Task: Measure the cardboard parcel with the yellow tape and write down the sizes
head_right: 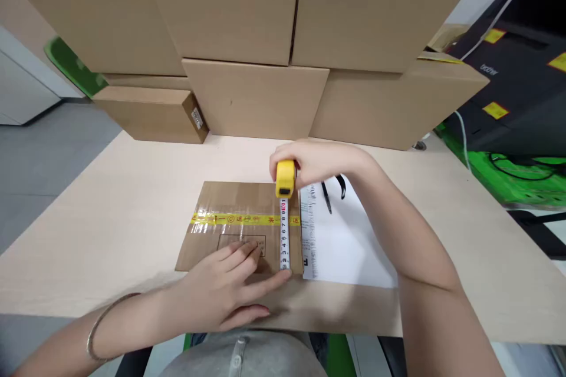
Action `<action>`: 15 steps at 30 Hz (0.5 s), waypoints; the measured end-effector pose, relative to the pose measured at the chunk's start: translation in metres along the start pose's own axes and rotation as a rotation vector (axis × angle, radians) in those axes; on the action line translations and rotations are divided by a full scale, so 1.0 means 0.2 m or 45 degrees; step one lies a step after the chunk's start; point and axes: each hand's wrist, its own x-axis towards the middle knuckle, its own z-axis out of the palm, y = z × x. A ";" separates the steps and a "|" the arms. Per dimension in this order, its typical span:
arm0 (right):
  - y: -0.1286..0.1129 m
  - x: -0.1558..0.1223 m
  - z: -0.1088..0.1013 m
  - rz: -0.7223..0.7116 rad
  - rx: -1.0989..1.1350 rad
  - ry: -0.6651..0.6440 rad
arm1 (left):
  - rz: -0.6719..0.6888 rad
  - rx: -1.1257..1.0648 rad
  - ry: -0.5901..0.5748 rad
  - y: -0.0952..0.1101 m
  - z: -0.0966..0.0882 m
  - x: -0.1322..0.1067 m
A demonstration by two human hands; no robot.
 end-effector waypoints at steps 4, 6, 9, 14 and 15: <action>-0.17 -0.13 0.22 -0.061 -0.027 -0.122 | 0.067 0.060 0.116 0.02 0.03 -0.01; -0.23 -0.21 0.32 -0.021 -0.007 -0.145 | 0.033 -0.003 0.171 0.04 0.01 -0.02; -0.23 -0.32 0.41 -0.029 0.128 -0.082 | -0.162 -0.362 0.176 0.00 -0.08 -0.07; -0.05 -0.47 0.48 0.186 0.467 0.512 | -1.168 -0.932 0.784 -0.29 -0.15 -0.22; -0.01 -0.48 0.50 0.270 0.535 0.622 | -1.384 -0.989 0.821 -0.36 -0.13 -0.25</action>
